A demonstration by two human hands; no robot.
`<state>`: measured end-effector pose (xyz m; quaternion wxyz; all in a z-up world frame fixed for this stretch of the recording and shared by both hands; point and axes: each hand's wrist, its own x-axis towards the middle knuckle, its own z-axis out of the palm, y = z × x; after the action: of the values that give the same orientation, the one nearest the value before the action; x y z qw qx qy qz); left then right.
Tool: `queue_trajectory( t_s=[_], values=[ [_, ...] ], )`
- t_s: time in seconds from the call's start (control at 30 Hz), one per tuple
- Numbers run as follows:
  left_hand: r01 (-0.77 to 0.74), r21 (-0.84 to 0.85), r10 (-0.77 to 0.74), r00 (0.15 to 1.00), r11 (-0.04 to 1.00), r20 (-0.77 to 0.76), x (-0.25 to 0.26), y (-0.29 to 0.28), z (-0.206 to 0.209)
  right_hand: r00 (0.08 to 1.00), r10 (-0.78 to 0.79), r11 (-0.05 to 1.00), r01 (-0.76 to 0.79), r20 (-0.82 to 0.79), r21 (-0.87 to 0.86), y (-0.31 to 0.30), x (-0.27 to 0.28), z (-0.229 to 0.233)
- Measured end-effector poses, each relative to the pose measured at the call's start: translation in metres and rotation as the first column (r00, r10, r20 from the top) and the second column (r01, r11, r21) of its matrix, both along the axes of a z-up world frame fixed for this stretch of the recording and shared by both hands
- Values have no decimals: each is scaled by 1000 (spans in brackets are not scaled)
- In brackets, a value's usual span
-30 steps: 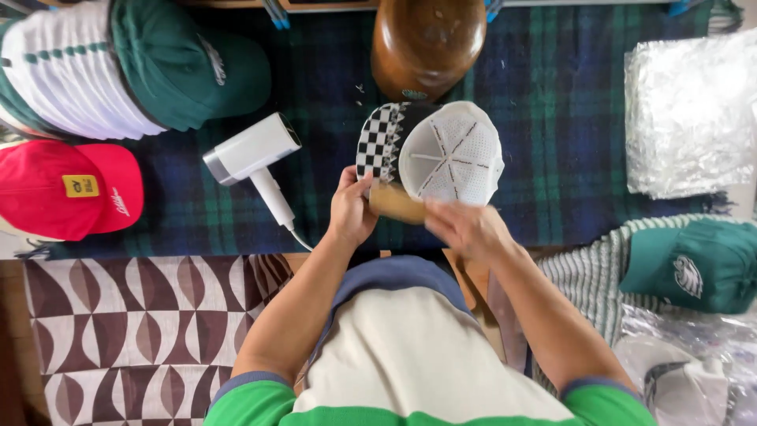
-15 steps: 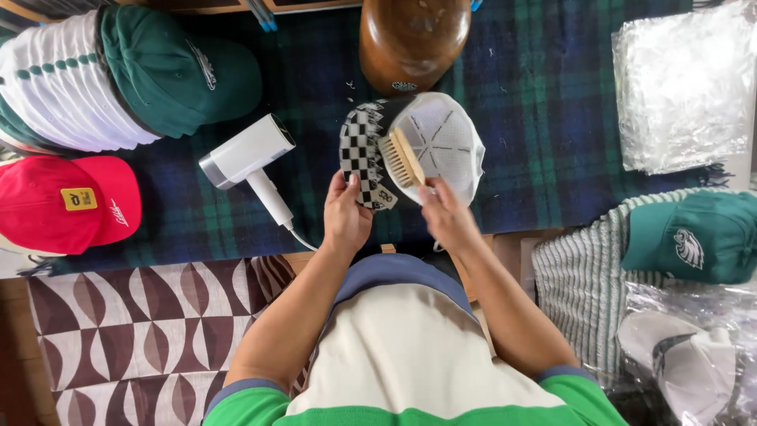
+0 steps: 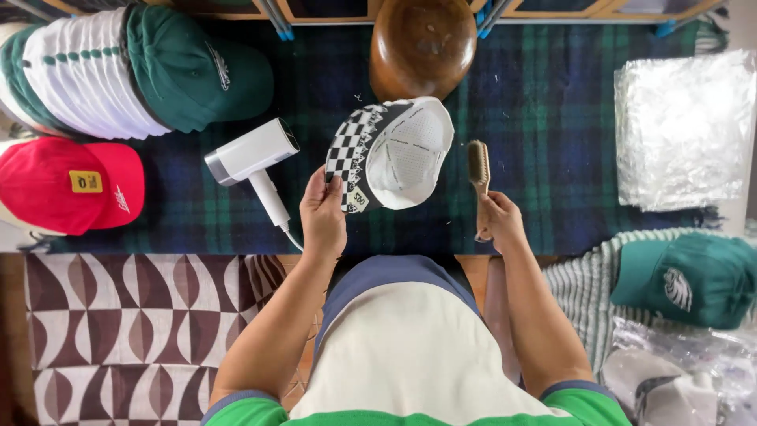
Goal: Brushing a checkered baseball cap with a small wooden brush to clean it.
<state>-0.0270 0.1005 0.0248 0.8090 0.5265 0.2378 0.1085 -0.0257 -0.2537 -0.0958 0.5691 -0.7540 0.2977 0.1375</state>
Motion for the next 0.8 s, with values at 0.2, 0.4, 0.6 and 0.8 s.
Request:
queue_trajectory(
  t_s=[0.2, 0.4, 0.6, 0.8],
  values=[
    [21, 640, -158, 975, 768, 158, -9, -37, 31, 911, 407, 682, -253, 69, -687, -7, 22, 34],
    [-194, 801, -375, 805, 566, 460, -12, -78, 55, 985, -106, 701, 171, -135, 692, 64, 76, 112],
    [-187, 979, -672, 715, 84, 194, -46, -45, -25, 978, 3, 470, 181, -207, 864, 70, 129, 103],
    [22, 1000, -653, 758, 22, -2, -71, -32, -120, 958, -50, 726, 230, -284, 648, 50, 134, -41]
  ],
)
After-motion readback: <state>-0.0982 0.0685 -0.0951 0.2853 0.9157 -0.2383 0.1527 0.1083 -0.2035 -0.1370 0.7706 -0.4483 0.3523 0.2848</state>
